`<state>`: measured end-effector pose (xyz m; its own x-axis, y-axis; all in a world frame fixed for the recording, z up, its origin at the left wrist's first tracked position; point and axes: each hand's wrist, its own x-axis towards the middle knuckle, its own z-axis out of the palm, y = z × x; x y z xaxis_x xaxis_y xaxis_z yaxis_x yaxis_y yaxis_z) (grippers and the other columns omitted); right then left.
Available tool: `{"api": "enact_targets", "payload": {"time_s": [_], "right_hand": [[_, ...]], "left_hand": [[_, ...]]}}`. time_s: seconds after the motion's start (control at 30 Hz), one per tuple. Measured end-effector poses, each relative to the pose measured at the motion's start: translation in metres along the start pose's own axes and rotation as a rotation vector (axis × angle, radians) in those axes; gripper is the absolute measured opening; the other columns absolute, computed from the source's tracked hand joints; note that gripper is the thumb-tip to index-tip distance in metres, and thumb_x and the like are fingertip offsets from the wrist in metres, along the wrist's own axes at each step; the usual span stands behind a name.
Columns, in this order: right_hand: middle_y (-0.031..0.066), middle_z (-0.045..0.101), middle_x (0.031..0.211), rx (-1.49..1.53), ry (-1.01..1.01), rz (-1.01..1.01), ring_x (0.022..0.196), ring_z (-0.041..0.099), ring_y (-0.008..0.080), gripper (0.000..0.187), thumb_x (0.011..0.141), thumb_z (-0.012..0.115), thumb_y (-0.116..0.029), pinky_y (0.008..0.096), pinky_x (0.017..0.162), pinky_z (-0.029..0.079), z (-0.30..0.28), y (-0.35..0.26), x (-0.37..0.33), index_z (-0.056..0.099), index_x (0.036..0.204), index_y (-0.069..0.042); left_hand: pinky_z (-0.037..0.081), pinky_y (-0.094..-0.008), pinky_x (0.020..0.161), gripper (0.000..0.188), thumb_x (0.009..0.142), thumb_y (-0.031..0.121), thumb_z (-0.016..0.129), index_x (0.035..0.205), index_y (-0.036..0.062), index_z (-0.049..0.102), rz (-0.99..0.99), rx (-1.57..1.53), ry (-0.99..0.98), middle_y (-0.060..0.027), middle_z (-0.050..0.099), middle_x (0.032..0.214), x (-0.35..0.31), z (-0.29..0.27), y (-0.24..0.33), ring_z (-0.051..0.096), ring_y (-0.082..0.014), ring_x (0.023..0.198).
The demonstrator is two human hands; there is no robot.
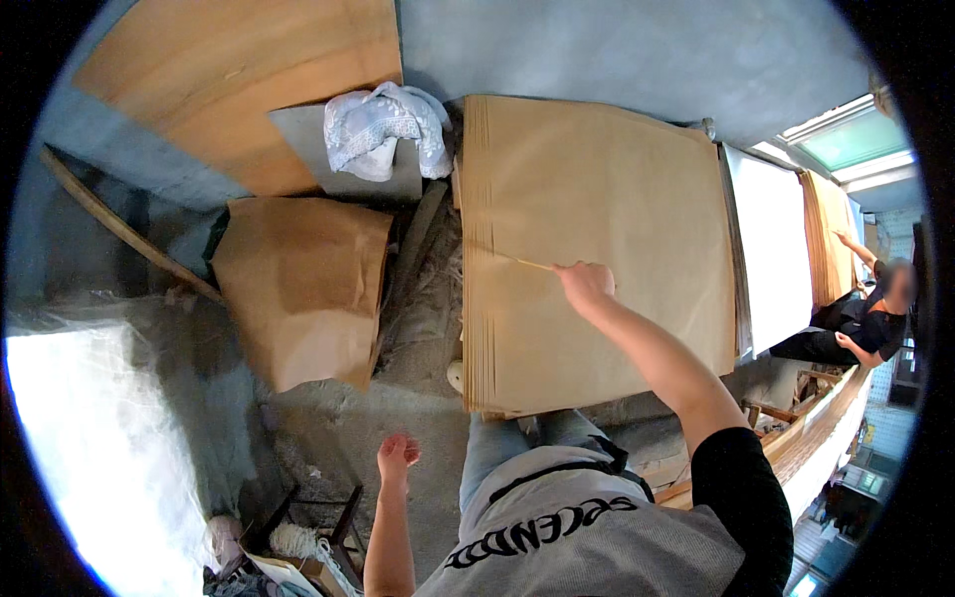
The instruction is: The person places large white panels onto a wooden frame and uses a thin stick to press or align the edges. They repeatedly lift and position panels, then smooth or adjust them with the stick. A coworker is visible in the background handling similar materials.
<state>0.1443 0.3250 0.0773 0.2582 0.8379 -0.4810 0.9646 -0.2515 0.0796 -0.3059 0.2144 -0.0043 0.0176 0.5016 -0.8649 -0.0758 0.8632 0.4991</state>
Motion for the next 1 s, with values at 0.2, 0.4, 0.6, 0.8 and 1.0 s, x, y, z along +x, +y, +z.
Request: {"api": "enact_targets", "payload": {"time_s": [0.2, 0.4, 0.6, 0.8, 1.0], "right_hand": [[0.01, 0.056, 0.07, 0.05, 0.174, -0.029, 0.065, 0.059, 0.026, 0.03, 0.083, 0.045, -0.016, 0.0389, 0.051, 0.047, 0.005, -0.06, 0.048, 0.056, 0.109, -0.028], [0.0092, 0.057, 0.068, 0.044, 0.063, 0.05, 0.059, 0.059, 0.0268, 0.028, 0.086, 0.043, -0.021, 0.0389, 0.052, 0.047, 0.016, 0.008, 0.023, 0.056, 0.108, -0.031], [0.0095, 0.059, 0.073, -0.015, 0.077, 0.004, 0.066, 0.06, 0.0258, 0.034, 0.082, 0.045, -0.016, 0.037, 0.054, 0.048, -0.014, -0.045, 0.035, 0.056, 0.11, -0.031], [0.0113, 0.059, 0.07, 0.081, 0.187, 0.014, 0.067, 0.06, 0.025, 0.031, 0.081, 0.046, -0.014, 0.0357, 0.054, 0.048, 0.044, 0.009, 0.037, 0.058, 0.107, -0.026], [0.0123, 0.058, 0.065, 0.242, 0.031, 0.231, 0.065, 0.06, 0.0257, 0.025, 0.082, 0.046, -0.018, 0.038, 0.055, 0.047, 0.0, -0.029, 0.038, 0.059, 0.103, -0.022]], "left_hand": [[0.049, -0.0271, 0.059, 0.019, 0.086, 0.021, 0.052, 0.097, 0.0051, 0.053, -0.05, 0.137, -0.149, -0.0065, 0.06, 0.081, 0.02, 0.051, 0.025, 0.058, -0.0151, 0.066], [0.047, -0.0258, 0.064, 0.029, 0.086, 0.031, 0.053, 0.1, 0.006, 0.054, -0.071, 0.165, -0.165, -0.0059, 0.061, 0.089, 0.014, 0.039, 0.024, 0.058, -0.0134, 0.072], [0.042, -0.0263, 0.075, 0.042, 0.086, 0.037, 0.05, 0.115, 0.0068, 0.05, -0.121, 0.182, -0.28, -0.003, 0.058, 0.103, 0.064, 0.094, -0.003, 0.054, -0.013, 0.088], [0.041, -0.0239, 0.07, 0.039, 0.087, 0.035, 0.05, 0.112, 0.0055, 0.053, -0.062, 0.197, -0.364, 0.0009, 0.058, 0.094, 0.075, 0.144, 0.019, 0.053, -0.0106, 0.079], [0.04, -0.0233, 0.063, 0.029, 0.086, 0.027, 0.052, 0.1, 0.0027, 0.059, 0.051, 0.328, -0.318, 0.0016, 0.058, 0.081, 0.103, 0.146, -0.007, 0.052, -0.0095, 0.072]]}}
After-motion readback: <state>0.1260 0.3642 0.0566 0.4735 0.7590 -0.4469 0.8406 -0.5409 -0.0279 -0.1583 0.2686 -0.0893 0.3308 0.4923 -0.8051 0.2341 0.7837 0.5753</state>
